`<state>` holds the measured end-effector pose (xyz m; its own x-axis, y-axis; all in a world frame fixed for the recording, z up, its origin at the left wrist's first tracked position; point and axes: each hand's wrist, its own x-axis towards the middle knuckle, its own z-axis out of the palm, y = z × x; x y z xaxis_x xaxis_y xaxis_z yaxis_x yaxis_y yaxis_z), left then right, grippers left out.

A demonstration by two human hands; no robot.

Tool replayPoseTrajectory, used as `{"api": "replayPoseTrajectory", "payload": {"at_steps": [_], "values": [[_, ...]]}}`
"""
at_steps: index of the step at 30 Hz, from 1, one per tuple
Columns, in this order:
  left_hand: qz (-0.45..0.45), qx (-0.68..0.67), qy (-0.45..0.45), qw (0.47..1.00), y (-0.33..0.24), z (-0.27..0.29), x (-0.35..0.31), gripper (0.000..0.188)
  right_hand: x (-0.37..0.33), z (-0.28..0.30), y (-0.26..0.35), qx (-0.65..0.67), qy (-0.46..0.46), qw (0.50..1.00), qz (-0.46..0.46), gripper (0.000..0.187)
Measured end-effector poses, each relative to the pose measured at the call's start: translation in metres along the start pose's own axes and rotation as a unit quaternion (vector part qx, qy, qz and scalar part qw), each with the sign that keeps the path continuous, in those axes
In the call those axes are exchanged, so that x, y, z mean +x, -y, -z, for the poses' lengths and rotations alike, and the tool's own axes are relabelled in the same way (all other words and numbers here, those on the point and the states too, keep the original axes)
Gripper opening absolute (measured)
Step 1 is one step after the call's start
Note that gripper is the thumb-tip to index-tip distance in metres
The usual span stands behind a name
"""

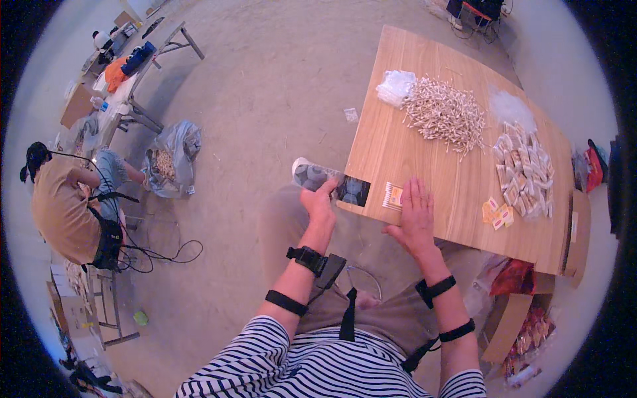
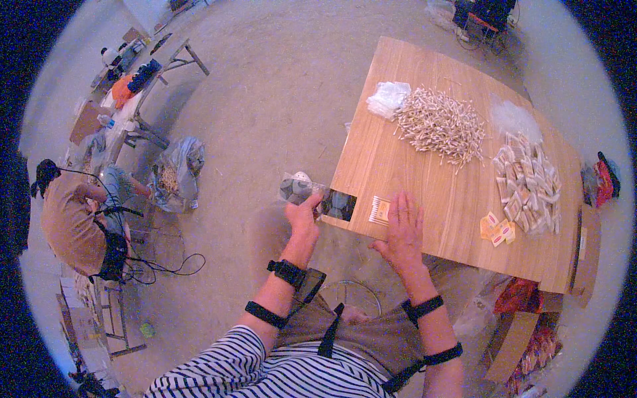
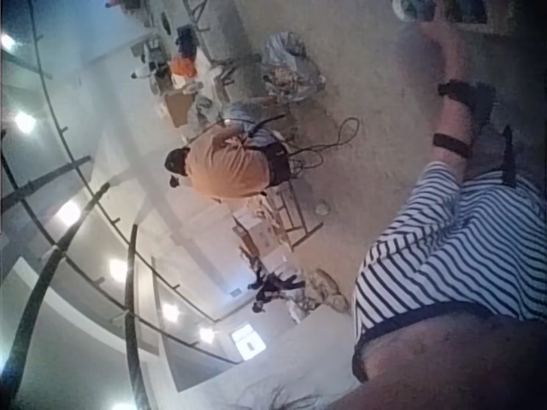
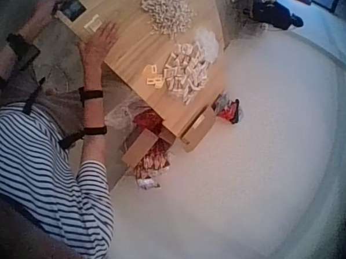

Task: Arranging and packaging small stick-like hygiene or medicinal products into boxes.

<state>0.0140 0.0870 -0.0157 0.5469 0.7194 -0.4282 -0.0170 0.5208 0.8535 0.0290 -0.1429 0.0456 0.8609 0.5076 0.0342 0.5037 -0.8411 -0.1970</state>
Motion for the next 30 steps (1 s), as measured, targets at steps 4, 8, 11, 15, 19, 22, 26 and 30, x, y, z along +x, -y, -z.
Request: {"api": "replayPoseTrajectory", "payload": {"at_steps": [4,8,11,15,19,22,26,30], "values": [[0.028,-0.047,0.010,0.998,0.008,0.005,0.008,0.036,0.003,-0.002,0.001,-0.008,0.017,1.000,0.006,0.127],[0.011,-0.020,-0.021,1.000,0.000,0.001,-0.002,0.036,0.005,-0.008,0.001,-0.010,0.024,1.000,-0.002,0.124],[0.017,-0.021,-0.018,0.999,-0.005,-0.002,-0.005,0.036,0.003,-0.009,0.001,-0.009,0.022,1.000,0.000,0.125],[0.021,-0.035,-0.004,0.999,-0.004,0.004,-0.003,0.036,0.002,-0.010,0.005,-0.006,-0.006,1.000,0.020,0.130],[0.016,-0.006,-0.009,1.000,-0.004,0.003,-0.004,0.034,0.003,-0.019,0.005,0.017,-0.008,1.000,0.017,0.129],[0.046,0.024,0.020,0.998,-0.016,0.011,-0.025,0.030,-0.001,-0.022,0.003,0.010,-0.014,1.000,0.017,0.128],[0.025,0.095,0.084,0.992,-0.014,0.036,-0.059,0.020,-0.001,-0.020,0.009,0.002,-0.023,1.000,0.011,0.126],[-0.039,0.046,0.243,0.968,-0.020,0.008,-0.080,0.027,-0.001,-0.016,0.009,-0.004,-0.019,1.000,-0.005,0.122]]}}
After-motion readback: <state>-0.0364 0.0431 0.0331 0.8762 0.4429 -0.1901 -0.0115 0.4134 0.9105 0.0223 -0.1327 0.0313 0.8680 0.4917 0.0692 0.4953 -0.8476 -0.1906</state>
